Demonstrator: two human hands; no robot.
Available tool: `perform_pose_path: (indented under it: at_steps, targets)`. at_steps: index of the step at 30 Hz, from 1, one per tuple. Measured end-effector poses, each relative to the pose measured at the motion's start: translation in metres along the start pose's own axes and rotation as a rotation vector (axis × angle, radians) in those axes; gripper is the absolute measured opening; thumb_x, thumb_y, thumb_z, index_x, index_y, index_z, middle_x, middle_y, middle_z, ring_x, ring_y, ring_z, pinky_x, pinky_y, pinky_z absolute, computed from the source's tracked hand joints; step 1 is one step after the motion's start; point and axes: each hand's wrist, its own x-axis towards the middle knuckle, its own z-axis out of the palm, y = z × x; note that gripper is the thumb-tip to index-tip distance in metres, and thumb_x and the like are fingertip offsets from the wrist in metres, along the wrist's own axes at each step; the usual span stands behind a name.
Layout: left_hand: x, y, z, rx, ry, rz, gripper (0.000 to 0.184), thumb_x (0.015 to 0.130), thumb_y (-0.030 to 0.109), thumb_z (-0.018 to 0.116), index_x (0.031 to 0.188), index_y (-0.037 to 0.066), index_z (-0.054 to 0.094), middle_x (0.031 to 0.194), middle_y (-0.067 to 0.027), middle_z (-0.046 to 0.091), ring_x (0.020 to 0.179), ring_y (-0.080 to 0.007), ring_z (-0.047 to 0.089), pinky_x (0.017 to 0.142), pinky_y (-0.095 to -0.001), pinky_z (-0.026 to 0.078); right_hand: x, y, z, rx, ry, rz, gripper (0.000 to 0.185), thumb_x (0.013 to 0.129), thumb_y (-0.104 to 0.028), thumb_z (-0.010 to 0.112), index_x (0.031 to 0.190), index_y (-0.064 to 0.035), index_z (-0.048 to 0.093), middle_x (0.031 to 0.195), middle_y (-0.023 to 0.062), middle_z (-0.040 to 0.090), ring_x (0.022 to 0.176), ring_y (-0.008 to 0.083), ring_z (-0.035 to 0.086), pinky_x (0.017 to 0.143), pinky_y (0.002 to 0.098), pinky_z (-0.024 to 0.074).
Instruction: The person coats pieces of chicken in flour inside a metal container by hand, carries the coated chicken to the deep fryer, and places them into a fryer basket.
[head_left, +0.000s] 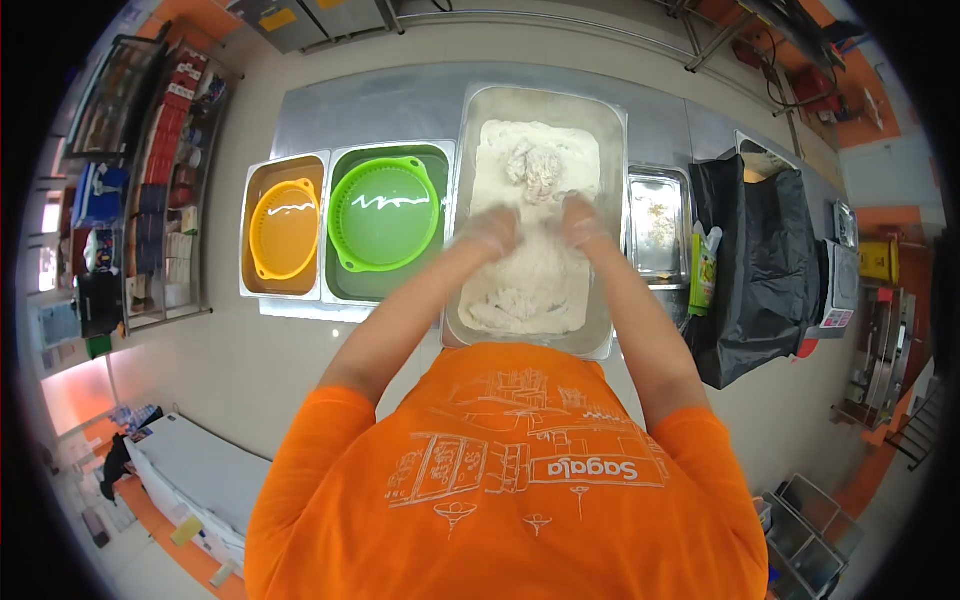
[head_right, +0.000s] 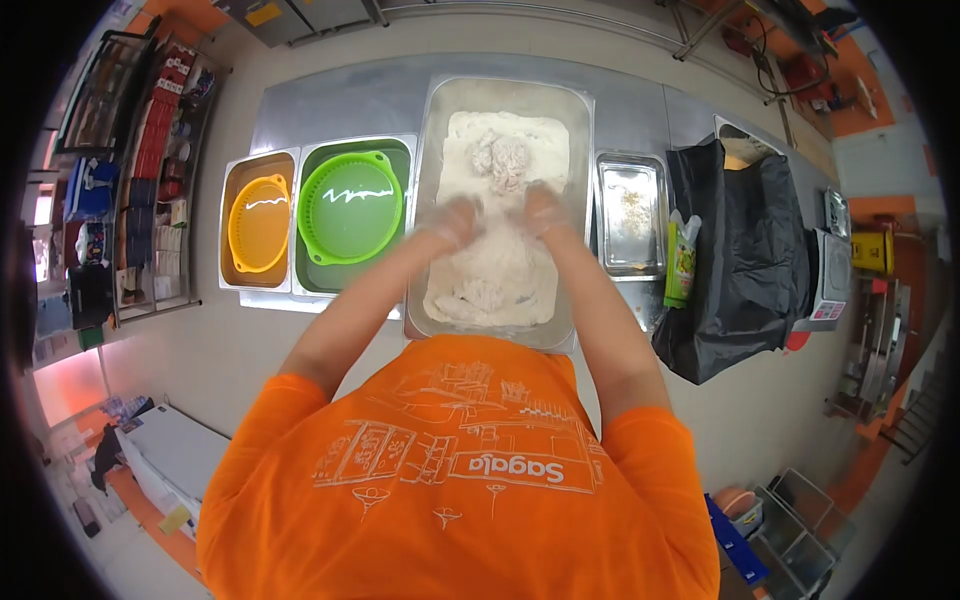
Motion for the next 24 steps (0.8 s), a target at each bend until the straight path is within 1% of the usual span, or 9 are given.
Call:
perform_pose_path:
  at_steps: [2, 5, 8, 11, 14, 17, 20, 23, 24]
  targets:
    - [-0.042, 0.017, 0.015, 0.009, -0.215, 0.044, 0.057, 0.088, 0.042, 0.069, 0.128, 0.003, 0.059, 0.129, -0.0223, 0.063, 0.120, -0.0370, 0.061, 0.102, -0.0430, 0.048, -0.030, -0.003, 0.042, -0.127, 0.262, -0.249, 0.071, 0.082, -0.045, 0.072, 0.137, -0.0028, 0.058, 0.118, 0.0265, 0.068, 0.104, 0.0382, 0.069, 0.095, 0.0424, 0.0538]
    - [-0.068, 0.036, 0.039, -0.010, -0.316, 0.001, 0.063, 0.084, 0.046, 0.072, 0.128, 0.002, 0.061, 0.125, -0.0211, 0.066, 0.115, -0.0356, 0.064, 0.099, -0.0429, 0.050, -0.060, -0.027, 0.067, -0.206, 0.268, -0.235, 0.044, 0.090, -0.035, 0.064, 0.114, 0.0013, 0.068, 0.121, 0.0221, 0.066, 0.120, 0.0316, 0.062, 0.096, 0.0403, 0.0530]
    - [-0.073, 0.029, 0.075, -0.058, -0.208, -0.039, 0.061, 0.082, 0.045, 0.074, 0.120, -0.001, 0.067, 0.120, -0.0217, 0.069, 0.110, -0.0339, 0.067, 0.096, -0.0424, 0.052, -0.084, -0.049, 0.061, -0.250, -0.166, 0.030, 0.042, 0.092, -0.027, 0.060, 0.125, -0.0003, 0.062, 0.117, 0.0255, 0.068, 0.098, 0.0374, 0.072, 0.087, 0.0412, 0.0574]
    - [-0.078, 0.041, 0.045, -0.025, -0.519, -0.158, 0.066, 0.081, 0.042, 0.075, 0.131, 0.001, 0.061, 0.130, -0.0226, 0.064, 0.118, -0.0360, 0.063, 0.100, -0.0416, 0.050, -0.113, -0.064, 0.046, -0.144, -0.296, 0.064, 0.024, 0.089, -0.012, 0.056, 0.106, -0.0005, 0.069, 0.111, 0.0231, 0.070, 0.109, 0.0308, 0.068, 0.091, 0.0386, 0.0552]
    - [-0.071, 0.025, 0.062, 0.098, -0.558, -0.053, 0.061, 0.083, 0.040, 0.074, 0.129, 0.000, 0.063, 0.130, -0.0230, 0.064, 0.118, -0.0358, 0.064, 0.100, -0.0406, 0.050, -0.123, -0.065, 0.016, -0.131, -0.496, 0.062, 0.028, 0.089, -0.015, 0.058, 0.107, 0.0021, 0.070, 0.106, 0.0257, 0.071, 0.104, 0.0351, 0.070, 0.089, 0.0407, 0.0561]
    - [-0.072, 0.015, 0.064, -0.005, -0.497, -0.041, 0.061, 0.085, 0.037, 0.073, 0.131, 0.000, 0.061, 0.131, -0.0232, 0.063, 0.118, -0.0369, 0.064, 0.101, -0.0407, 0.049, -0.124, -0.054, 0.003, 0.202, -0.490, 0.110, 0.038, 0.089, -0.025, 0.062, 0.112, 0.0049, 0.065, 0.112, 0.0265, 0.069, 0.107, 0.0409, 0.068, 0.091, 0.0436, 0.0556]
    - [-0.071, 0.010, 0.063, -0.112, -0.406, -0.139, 0.061, 0.086, 0.033, 0.072, 0.135, 0.001, 0.057, 0.130, -0.0237, 0.064, 0.120, -0.0382, 0.062, 0.103, -0.0415, 0.048, -0.113, -0.036, 0.011, 0.258, -0.504, 0.361, 0.048, 0.085, -0.032, 0.066, 0.114, 0.0065, 0.065, 0.115, 0.0295, 0.067, 0.112, 0.0439, 0.065, 0.095, 0.0440, 0.0539]
    - [-0.070, 0.008, 0.069, -0.426, -0.119, -0.281, 0.064, 0.084, 0.028, 0.073, 0.139, 0.002, 0.052, 0.134, -0.0234, 0.061, 0.125, -0.0389, 0.058, 0.106, -0.0417, 0.046, -0.114, -0.021, 0.026, 0.084, -0.451, 0.350, 0.053, 0.083, -0.035, 0.069, 0.117, 0.0057, 0.065, 0.117, 0.0310, 0.066, 0.113, 0.0433, 0.065, 0.096, 0.0449, 0.0529]
    - [-0.067, 0.003, 0.073, -0.369, -0.083, -0.201, 0.063, 0.085, 0.026, 0.072, 0.140, 0.002, 0.052, 0.136, -0.0230, 0.059, 0.126, -0.0385, 0.058, 0.106, -0.0412, 0.046, -0.114, -0.020, 0.026, 0.117, -0.426, 0.391, 0.053, 0.083, -0.036, 0.069, 0.117, 0.0053, 0.065, 0.118, 0.0312, 0.066, 0.113, 0.0432, 0.065, 0.096, 0.0447, 0.0529]
